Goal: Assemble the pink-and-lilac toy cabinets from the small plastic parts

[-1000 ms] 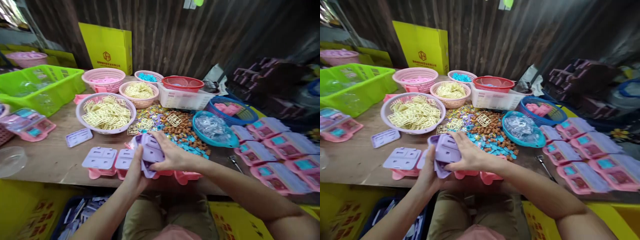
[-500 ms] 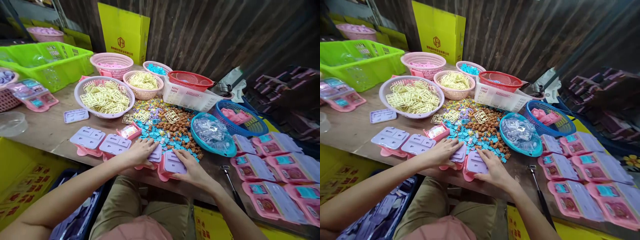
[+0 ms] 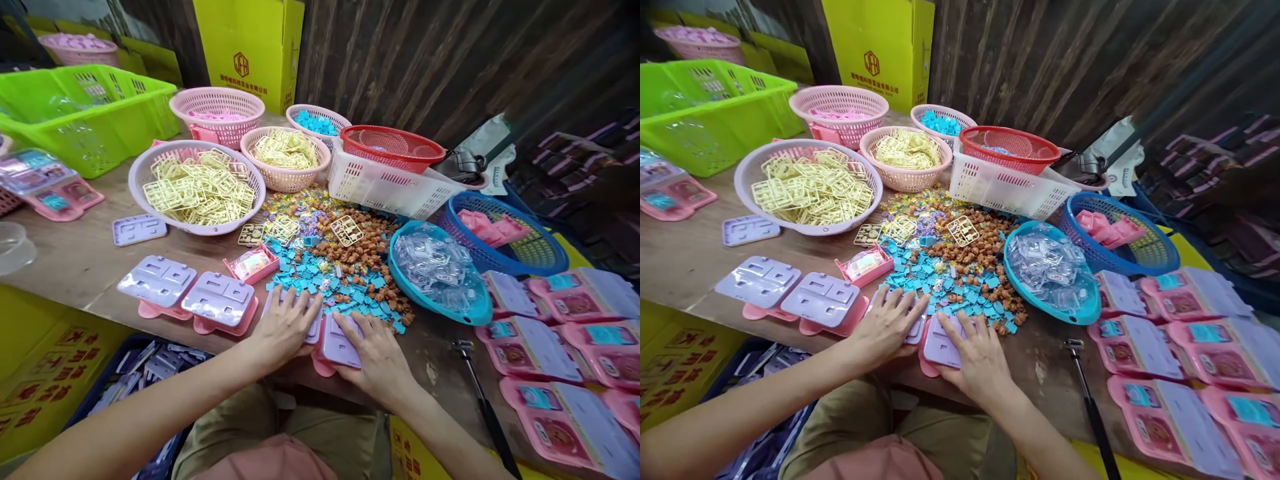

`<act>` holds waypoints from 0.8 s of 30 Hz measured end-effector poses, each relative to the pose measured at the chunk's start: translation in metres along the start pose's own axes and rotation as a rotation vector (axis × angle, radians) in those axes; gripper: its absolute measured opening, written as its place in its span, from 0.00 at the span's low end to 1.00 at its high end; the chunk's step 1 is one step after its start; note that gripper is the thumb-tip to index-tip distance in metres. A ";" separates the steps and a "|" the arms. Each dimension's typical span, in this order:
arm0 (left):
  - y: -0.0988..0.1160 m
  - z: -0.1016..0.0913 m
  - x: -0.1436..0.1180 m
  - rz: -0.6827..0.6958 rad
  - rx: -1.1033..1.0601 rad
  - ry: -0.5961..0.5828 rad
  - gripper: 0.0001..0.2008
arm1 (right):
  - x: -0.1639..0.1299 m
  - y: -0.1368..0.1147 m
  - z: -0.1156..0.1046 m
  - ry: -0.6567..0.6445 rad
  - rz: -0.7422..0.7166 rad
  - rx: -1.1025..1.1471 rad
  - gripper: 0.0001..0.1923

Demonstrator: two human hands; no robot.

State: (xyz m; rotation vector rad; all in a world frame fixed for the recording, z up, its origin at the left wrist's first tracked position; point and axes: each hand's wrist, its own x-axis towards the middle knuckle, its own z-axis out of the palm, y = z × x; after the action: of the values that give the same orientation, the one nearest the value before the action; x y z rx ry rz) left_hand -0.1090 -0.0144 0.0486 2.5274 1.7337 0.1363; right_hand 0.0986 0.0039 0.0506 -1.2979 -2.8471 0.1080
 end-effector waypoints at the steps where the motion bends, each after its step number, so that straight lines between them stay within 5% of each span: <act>1: 0.001 -0.001 0.000 0.008 -0.002 0.003 0.38 | 0.000 -0.001 0.001 -0.004 0.007 -0.018 0.38; 12: -0.012 0.008 -0.006 0.094 -0.168 0.034 0.42 | -0.001 0.003 0.002 0.060 -0.048 0.045 0.41; 18: -0.020 -0.015 -0.005 0.169 -0.214 -0.119 0.39 | -0.004 0.002 0.003 0.094 -0.035 0.044 0.38; 20: -0.028 -0.024 -0.005 0.214 -0.241 -0.164 0.42 | -0.002 -0.003 -0.002 0.136 -0.030 0.051 0.38; 24: -0.047 -0.023 -0.012 0.168 -0.398 -0.074 0.53 | 0.015 -0.029 -0.014 0.215 -0.054 0.099 0.39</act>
State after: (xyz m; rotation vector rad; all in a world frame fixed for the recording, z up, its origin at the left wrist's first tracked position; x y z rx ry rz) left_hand -0.1592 -0.0086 0.0657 2.3422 1.3099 0.3539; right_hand 0.0676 -0.0024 0.0658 -1.1380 -2.6572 0.1010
